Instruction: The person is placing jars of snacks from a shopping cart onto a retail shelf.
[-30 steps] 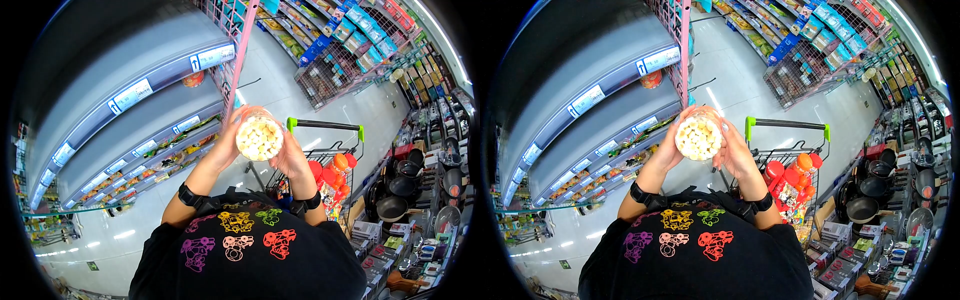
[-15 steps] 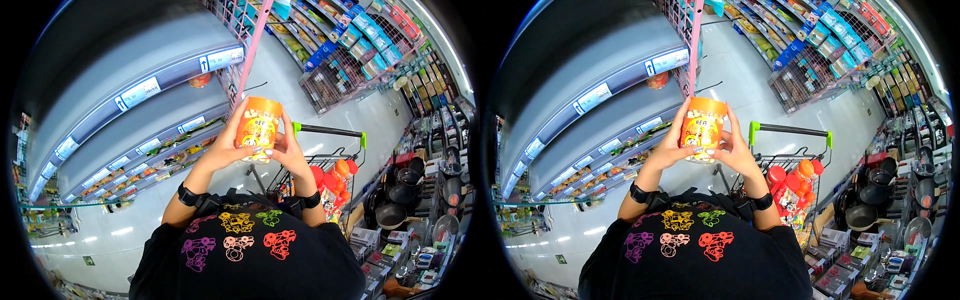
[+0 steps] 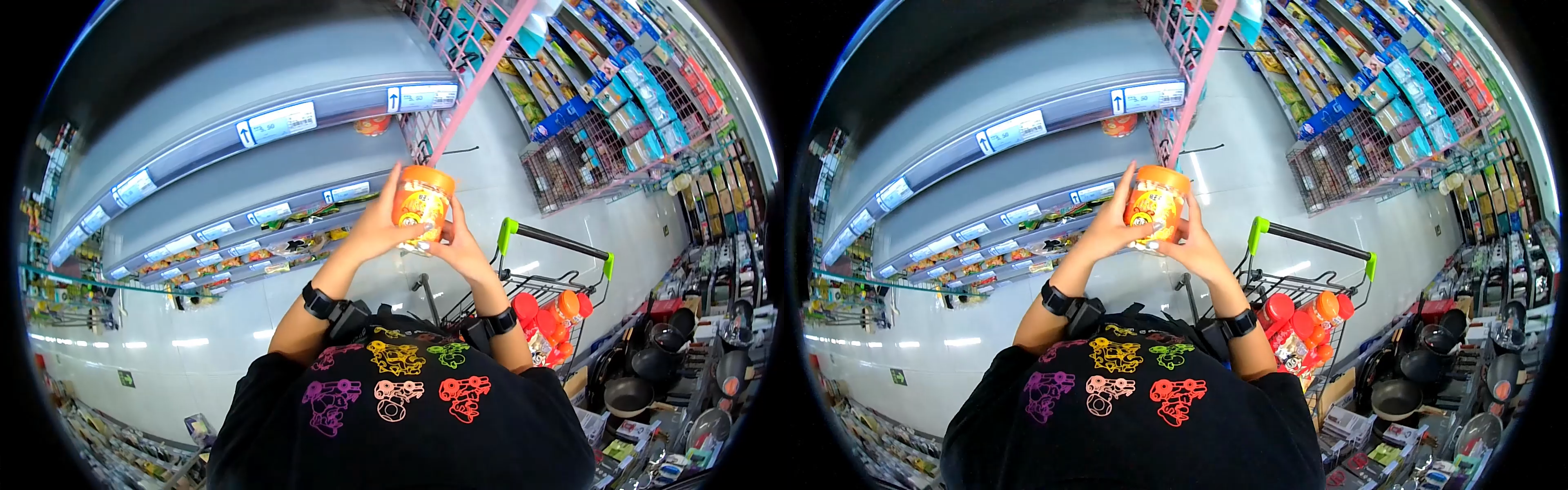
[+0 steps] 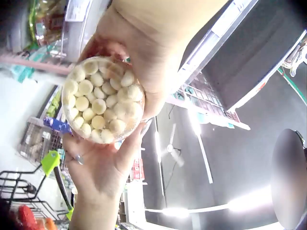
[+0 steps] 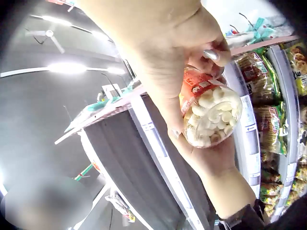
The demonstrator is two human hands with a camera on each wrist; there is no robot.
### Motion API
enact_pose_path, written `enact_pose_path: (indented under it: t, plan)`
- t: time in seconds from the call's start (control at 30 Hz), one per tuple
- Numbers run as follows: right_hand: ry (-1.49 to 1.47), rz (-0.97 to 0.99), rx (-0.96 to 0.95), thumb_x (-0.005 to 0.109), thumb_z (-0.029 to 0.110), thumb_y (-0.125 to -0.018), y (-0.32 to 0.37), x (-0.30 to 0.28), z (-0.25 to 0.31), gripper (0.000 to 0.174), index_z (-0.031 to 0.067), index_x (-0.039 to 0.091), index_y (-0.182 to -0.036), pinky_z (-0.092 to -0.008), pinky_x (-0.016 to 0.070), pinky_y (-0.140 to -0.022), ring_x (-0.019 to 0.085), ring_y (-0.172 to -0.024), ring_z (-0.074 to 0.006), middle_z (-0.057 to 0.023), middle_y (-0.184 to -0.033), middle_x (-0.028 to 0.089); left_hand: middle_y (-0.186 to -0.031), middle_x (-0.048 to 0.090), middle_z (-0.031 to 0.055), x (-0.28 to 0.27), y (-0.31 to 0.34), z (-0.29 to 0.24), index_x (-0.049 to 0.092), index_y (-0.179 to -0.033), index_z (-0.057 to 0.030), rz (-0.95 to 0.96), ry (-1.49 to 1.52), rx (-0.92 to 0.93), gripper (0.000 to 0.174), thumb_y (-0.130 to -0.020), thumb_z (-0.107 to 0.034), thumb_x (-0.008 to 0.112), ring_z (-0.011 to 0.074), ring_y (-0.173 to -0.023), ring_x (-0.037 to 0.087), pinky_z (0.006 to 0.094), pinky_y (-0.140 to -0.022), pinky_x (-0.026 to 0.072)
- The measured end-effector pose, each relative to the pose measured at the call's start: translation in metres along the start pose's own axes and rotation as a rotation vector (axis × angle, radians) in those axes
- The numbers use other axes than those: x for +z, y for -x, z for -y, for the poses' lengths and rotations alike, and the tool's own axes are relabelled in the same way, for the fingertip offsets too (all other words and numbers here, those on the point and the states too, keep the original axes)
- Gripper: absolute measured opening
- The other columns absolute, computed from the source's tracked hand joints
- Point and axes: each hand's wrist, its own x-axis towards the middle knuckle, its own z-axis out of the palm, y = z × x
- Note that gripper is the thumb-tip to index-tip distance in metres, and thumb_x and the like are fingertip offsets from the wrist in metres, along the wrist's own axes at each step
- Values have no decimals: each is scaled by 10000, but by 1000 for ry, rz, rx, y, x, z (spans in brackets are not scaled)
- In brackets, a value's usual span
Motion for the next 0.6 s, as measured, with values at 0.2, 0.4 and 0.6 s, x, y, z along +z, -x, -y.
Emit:
enact_pose_path:
  t: [0.2,0.4,0.6]
  plan:
    - [-109,108,-139,727,-55,-680,-49,35,-11,1156,198,-84,-1464,-349,497,-891,498,-1172,-243,-179,-1380,358,-1138,607,185,-39,1,4,292,-1404,-16,-143,-171,-108,910,-670,-229,786,275,-1041,618,337,-886,478]
    - [191,120,-353,746,-11,-666,-102,51,2,1048,112,47,-1437,-343,503,-872,567,-1084,-236,-171,-1304,453,-1223,554,181,-61,2,-1,310,-1383,-20,-377,-97,105,859,-670,-147,773,283,-1113,576,339,-907,467]
    - [576,115,-340,764,89,-678,-151,52,24,846,23,249,-1345,-337,505,-821,623,-974,-237,-173,-1142,566,-1291,462,270,-71,0,-2,225,-1408,42,-542,-533,227,861,-732,-153,723,391,-1201,478,405,-990,401]
